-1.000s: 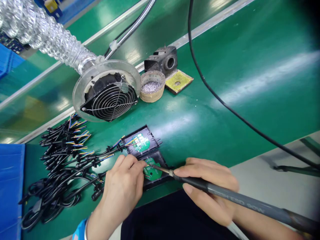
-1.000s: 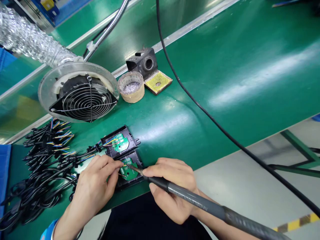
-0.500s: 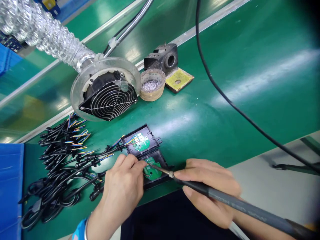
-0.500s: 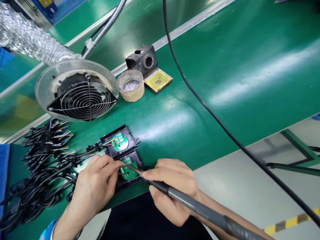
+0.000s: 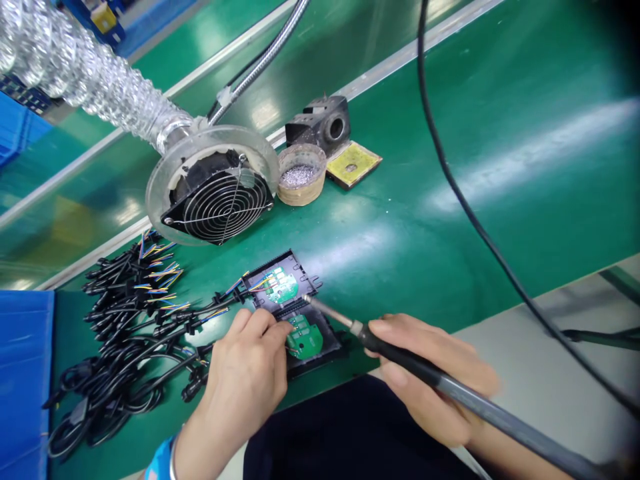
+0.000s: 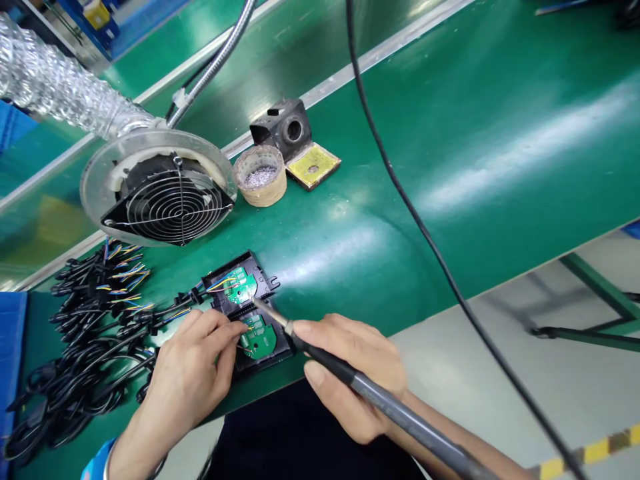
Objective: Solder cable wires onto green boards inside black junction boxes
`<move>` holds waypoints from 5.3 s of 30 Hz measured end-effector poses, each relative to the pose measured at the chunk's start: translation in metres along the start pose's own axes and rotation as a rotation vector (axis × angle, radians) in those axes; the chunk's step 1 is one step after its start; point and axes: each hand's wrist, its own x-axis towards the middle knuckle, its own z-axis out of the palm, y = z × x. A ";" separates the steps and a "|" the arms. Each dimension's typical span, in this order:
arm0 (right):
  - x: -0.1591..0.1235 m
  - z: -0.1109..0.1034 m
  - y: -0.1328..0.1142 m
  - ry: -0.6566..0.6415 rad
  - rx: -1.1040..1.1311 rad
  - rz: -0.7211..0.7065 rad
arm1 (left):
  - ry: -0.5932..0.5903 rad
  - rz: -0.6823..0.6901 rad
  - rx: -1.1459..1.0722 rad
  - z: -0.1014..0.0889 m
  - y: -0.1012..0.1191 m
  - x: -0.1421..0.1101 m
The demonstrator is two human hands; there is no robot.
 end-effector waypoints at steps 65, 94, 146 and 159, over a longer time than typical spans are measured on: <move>0.011 0.000 0.001 -0.173 0.052 0.009 | 0.243 -0.200 0.063 0.025 0.022 0.006; 0.040 -0.021 0.004 0.013 -0.146 -0.148 | 0.151 -0.194 -0.047 0.016 0.018 0.000; 0.043 0.045 0.015 -0.229 -0.480 -0.253 | -0.325 -0.321 -0.486 -0.034 -0.015 -0.011; 0.036 0.036 0.005 -0.398 -0.463 -0.223 | 0.054 -0.309 0.024 0.008 -0.022 -0.042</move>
